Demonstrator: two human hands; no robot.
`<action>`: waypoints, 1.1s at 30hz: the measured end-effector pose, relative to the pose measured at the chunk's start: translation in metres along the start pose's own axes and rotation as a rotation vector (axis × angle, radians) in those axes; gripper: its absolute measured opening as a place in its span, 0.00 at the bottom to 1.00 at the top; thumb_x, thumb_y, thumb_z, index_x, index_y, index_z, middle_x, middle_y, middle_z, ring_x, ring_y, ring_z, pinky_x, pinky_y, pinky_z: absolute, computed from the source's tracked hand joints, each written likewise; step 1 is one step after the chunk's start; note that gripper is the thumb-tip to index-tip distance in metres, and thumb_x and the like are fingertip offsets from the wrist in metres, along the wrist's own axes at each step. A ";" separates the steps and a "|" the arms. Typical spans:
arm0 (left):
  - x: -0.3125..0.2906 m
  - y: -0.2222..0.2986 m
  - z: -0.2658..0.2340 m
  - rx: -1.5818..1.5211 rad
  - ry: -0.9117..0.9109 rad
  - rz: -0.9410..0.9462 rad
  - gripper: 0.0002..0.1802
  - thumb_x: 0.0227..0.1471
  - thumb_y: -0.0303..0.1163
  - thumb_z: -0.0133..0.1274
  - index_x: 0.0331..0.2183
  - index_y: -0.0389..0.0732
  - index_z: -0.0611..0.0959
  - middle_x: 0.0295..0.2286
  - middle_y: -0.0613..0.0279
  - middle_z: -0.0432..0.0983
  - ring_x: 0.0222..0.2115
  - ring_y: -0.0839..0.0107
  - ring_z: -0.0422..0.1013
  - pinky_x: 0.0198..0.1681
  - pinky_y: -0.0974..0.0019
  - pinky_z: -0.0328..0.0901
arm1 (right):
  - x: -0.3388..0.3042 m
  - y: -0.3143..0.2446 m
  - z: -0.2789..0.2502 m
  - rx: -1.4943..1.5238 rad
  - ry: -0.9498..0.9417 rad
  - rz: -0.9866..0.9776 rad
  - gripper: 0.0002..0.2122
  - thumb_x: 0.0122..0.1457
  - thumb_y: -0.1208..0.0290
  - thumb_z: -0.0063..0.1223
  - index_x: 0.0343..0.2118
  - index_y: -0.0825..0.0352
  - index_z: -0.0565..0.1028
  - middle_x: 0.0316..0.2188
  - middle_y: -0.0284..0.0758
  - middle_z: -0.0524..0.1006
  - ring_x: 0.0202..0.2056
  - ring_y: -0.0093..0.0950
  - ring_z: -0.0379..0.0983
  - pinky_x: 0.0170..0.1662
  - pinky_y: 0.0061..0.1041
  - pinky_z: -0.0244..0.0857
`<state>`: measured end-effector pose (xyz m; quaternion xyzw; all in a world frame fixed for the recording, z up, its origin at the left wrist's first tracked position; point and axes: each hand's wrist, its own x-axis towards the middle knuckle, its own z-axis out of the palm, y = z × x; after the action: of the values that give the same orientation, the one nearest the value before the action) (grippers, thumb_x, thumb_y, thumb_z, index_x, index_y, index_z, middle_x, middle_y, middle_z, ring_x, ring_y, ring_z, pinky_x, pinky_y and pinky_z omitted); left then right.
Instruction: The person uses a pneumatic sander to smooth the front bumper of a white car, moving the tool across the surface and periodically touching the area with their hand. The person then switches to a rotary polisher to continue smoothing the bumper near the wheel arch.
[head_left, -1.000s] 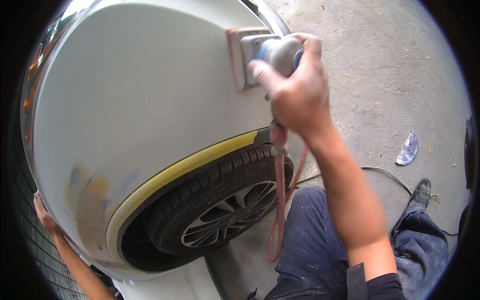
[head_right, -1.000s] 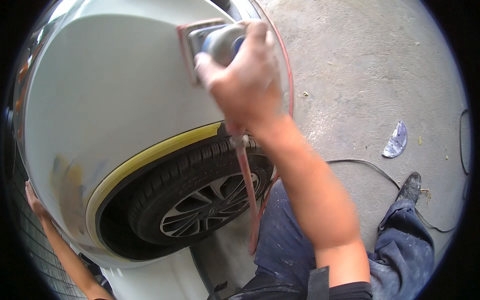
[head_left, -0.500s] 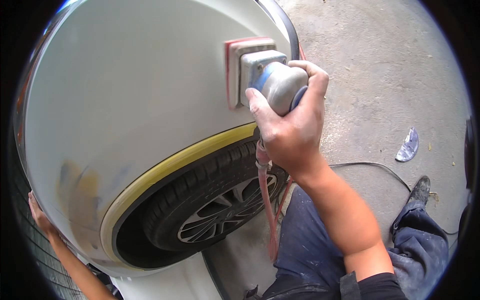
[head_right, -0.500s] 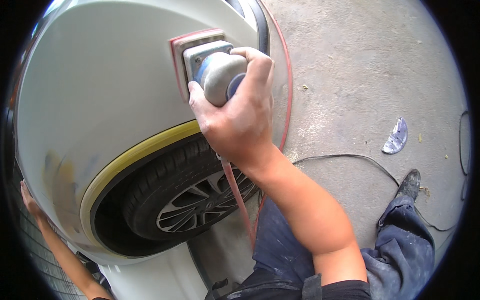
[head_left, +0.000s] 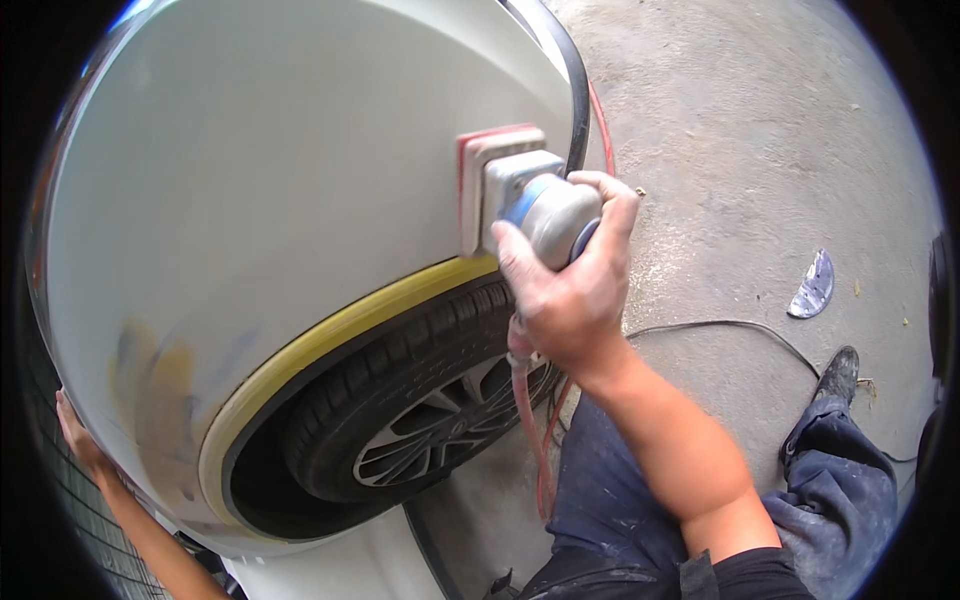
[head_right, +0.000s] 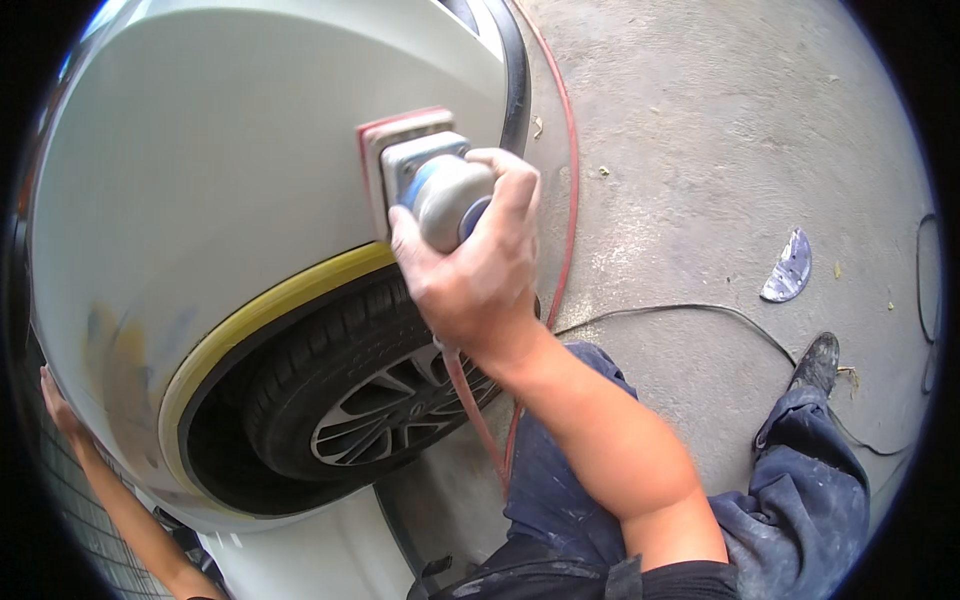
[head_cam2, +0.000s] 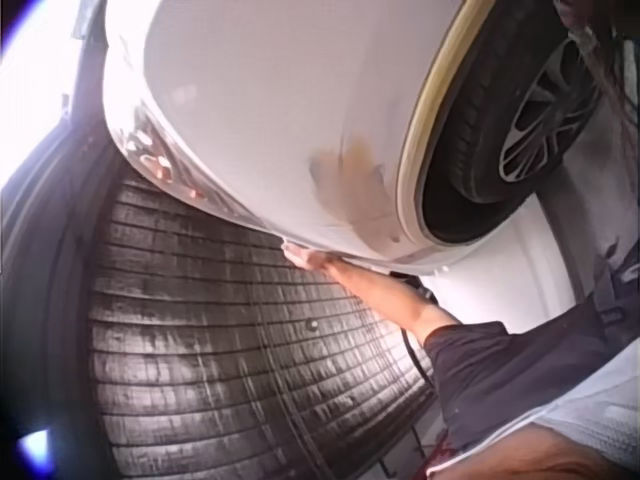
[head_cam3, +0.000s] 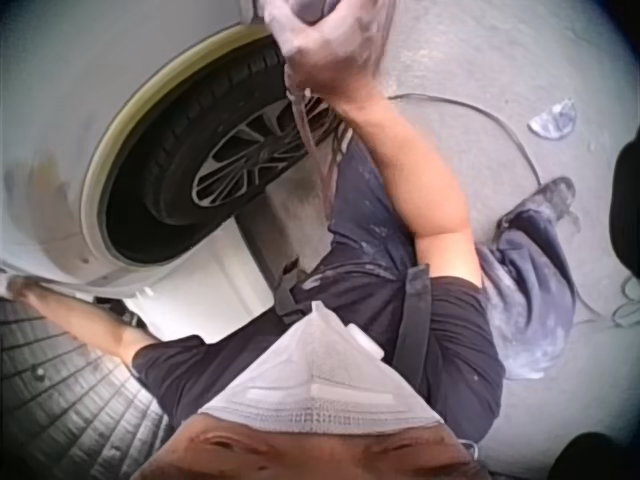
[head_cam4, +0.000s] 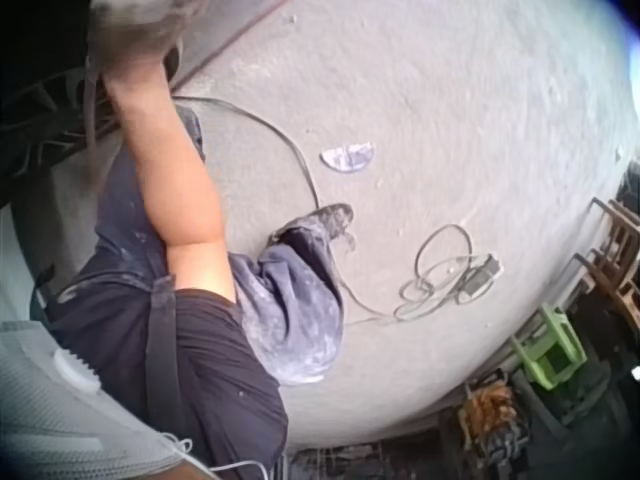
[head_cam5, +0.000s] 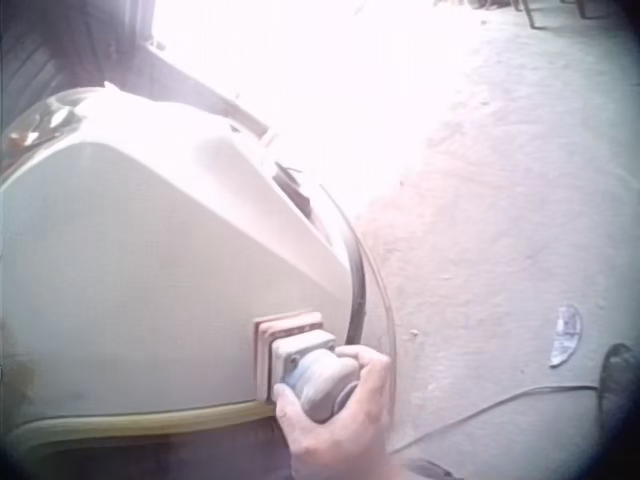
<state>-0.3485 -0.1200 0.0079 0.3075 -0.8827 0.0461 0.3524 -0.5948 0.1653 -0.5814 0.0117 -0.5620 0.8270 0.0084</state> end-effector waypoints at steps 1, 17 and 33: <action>0.000 -0.001 -0.003 0.015 -0.011 0.005 0.27 0.72 0.48 0.39 0.55 0.33 0.76 0.47 0.62 0.74 0.48 0.71 0.69 0.56 0.68 0.60 | -0.006 -0.003 0.002 0.006 -0.003 -0.008 0.30 0.50 0.72 0.69 0.52 0.69 0.61 0.46 0.51 0.67 0.47 0.49 0.70 0.52 0.44 0.64; -0.008 -0.005 0.011 0.088 0.059 0.119 0.26 0.72 0.47 0.37 0.52 0.34 0.76 0.45 0.61 0.74 0.46 0.70 0.70 0.54 0.65 0.64 | 0.064 0.037 -0.030 0.013 -0.120 0.296 0.28 0.52 0.65 0.68 0.49 0.71 0.64 0.42 0.50 0.75 0.45 0.42 0.75 0.51 0.39 0.69; 0.004 -0.031 -0.013 0.120 0.129 0.060 0.31 0.71 0.45 0.39 0.63 0.29 0.68 0.62 0.53 0.65 0.63 0.62 0.61 0.67 0.62 0.53 | 0.028 0.060 -0.033 0.025 -0.119 0.254 0.29 0.50 0.65 0.69 0.49 0.69 0.63 0.44 0.50 0.72 0.48 0.45 0.72 0.54 0.41 0.65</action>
<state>-0.3250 -0.1431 0.0154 0.2976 -0.8627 0.1291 0.3879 -0.6248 0.1744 -0.6483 -0.0102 -0.5483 0.8261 -0.1298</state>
